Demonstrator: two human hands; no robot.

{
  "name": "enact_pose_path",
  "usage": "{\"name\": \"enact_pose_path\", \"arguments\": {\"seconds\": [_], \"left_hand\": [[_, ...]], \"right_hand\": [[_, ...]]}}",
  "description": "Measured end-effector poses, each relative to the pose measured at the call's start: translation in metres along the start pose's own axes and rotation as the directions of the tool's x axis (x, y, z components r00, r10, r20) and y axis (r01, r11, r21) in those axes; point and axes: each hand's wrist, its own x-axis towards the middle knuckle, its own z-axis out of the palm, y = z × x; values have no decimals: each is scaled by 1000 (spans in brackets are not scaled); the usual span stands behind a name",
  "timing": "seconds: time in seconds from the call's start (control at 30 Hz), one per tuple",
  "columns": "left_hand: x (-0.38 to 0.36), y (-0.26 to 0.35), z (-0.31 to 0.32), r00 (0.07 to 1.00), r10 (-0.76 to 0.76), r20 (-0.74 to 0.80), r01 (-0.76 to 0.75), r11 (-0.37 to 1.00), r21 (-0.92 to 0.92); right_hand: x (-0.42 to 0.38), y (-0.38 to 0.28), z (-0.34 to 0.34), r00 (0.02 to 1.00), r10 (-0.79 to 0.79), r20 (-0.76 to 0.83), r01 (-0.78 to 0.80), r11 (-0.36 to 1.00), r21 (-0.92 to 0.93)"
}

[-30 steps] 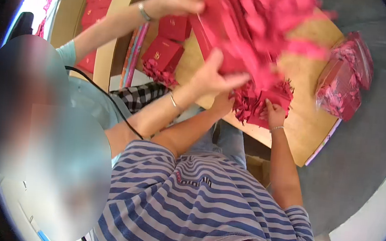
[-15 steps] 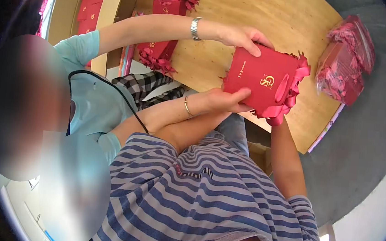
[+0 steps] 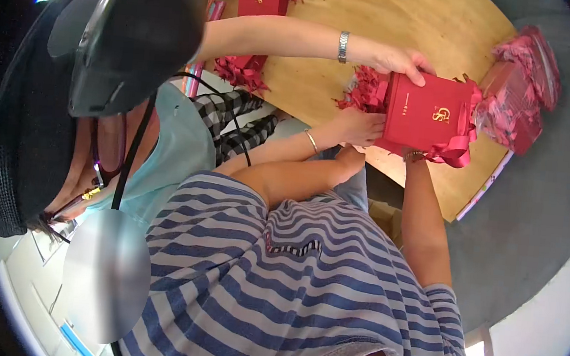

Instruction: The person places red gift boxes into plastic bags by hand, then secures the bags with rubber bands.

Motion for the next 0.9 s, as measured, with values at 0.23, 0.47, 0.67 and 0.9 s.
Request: {"name": "enact_pose_path", "arguments": {"seconds": [0.23, 0.47, 0.67, 0.9], "left_hand": [[22, -57, 122, 943, -178, -280, 211, 973, 92], [11, -43, 124, 955, -24, -295, -152, 815, -559], [-3, -43, 119, 974, 130, -184, -218, 340, -915], [-34, 3, 105, 903, 279, -327, -423, 444, -790]], "right_hand": [[-9, -20, -12, 998, -67, 8, 68, 994, -84], [5, -40, -5, 985, -155, 79, 165, 976, -140], [6, -55, -2, 969, -210, 129, 231, 956, -180], [-1, -69, -19, 922, -330, 202, 371, 903, -218]]}}
